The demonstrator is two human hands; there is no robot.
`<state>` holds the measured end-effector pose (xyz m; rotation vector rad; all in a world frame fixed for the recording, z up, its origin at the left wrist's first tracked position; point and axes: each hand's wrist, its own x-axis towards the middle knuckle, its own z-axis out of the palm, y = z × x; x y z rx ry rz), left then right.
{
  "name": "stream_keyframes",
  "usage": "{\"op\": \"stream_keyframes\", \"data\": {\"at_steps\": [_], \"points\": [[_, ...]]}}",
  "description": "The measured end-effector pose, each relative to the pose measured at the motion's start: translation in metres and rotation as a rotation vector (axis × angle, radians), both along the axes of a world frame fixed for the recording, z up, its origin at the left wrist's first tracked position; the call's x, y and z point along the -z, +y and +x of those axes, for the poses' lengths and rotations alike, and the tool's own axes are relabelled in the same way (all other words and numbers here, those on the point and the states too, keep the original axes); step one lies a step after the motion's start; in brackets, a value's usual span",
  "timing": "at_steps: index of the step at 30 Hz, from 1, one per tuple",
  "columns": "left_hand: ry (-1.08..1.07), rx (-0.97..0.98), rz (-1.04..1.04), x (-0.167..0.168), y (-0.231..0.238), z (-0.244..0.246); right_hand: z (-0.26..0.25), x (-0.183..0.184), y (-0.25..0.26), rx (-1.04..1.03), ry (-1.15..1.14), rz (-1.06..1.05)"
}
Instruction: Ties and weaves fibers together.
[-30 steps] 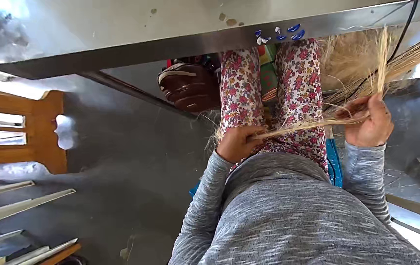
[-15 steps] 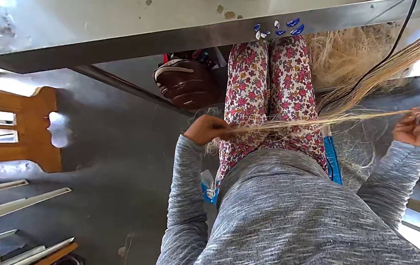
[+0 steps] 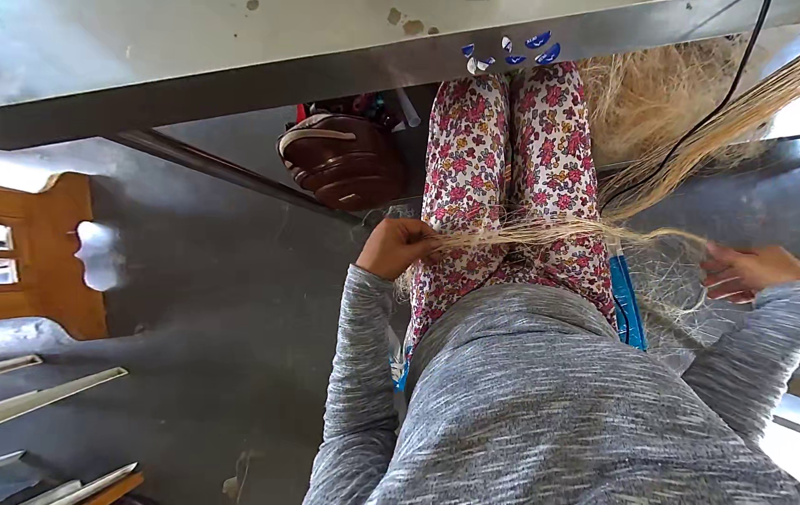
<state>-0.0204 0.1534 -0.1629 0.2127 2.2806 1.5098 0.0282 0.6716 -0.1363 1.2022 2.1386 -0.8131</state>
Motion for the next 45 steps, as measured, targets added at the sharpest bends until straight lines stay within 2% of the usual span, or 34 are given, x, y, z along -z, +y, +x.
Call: {"op": "stream_keyframes", "data": {"at_steps": [5,6,8,10,12,14,18,22,24,28,30,35,38,41,45], "points": [[0.005,-0.018,0.025,0.000,0.005,0.003,0.014,-0.051,-0.005,-0.033,0.216,0.026],[0.011,-0.018,0.028,0.000,0.007,0.004,0.018,-0.058,-0.002,-0.111,0.354,-0.058],[0.020,-0.028,0.027,0.000,0.008,0.006,0.026,-0.057,0.010,-0.342,0.749,-0.371],[0.028,-0.038,0.013,-0.001,0.010,0.009,0.020,-0.051,0.010,-0.532,1.021,-0.628],[0.043,-0.057,0.020,0.001,0.012,0.012,0.007,-0.044,-0.003,-0.609,1.212,-0.686],[0.066,-0.068,0.037,0.004,0.012,0.015,-0.002,-0.043,-0.038,-0.654,1.296,-0.625],[0.095,-0.049,0.007,0.001,0.015,0.019,-0.010,-0.018,-0.123,-0.689,1.347,-0.537],[0.117,0.010,-0.037,-0.004,0.021,0.019,-0.009,0.021,-0.168,-0.860,1.359,-0.352],[0.110,0.067,-0.036,-0.006,0.026,0.017,-0.008,0.038,-0.174,-0.914,1.372,-0.261],[0.071,0.261,0.034,-0.018,0.040,0.009,-0.003,0.052,-0.172,-0.907,1.397,-0.226],[0.048,0.304,-0.015,-0.026,0.052,0.003,-0.002,0.056,-0.172,-0.921,1.409,-0.202],[0.109,0.125,-0.195,-0.022,0.092,-0.004,0.001,0.057,-0.175,-0.944,1.424,-0.128],[0.216,0.081,-0.170,-0.014,0.103,-0.005,0.003,0.057,-0.175,-0.971,1.438,-0.065],[0.168,0.015,-0.121,-0.011,0.109,-0.006,0.008,0.052,-0.172,-1.012,1.421,-0.061],[0.104,-0.004,-0.055,-0.007,0.111,-0.007,0.014,0.033,-0.162,-1.093,1.272,-0.195]]}}
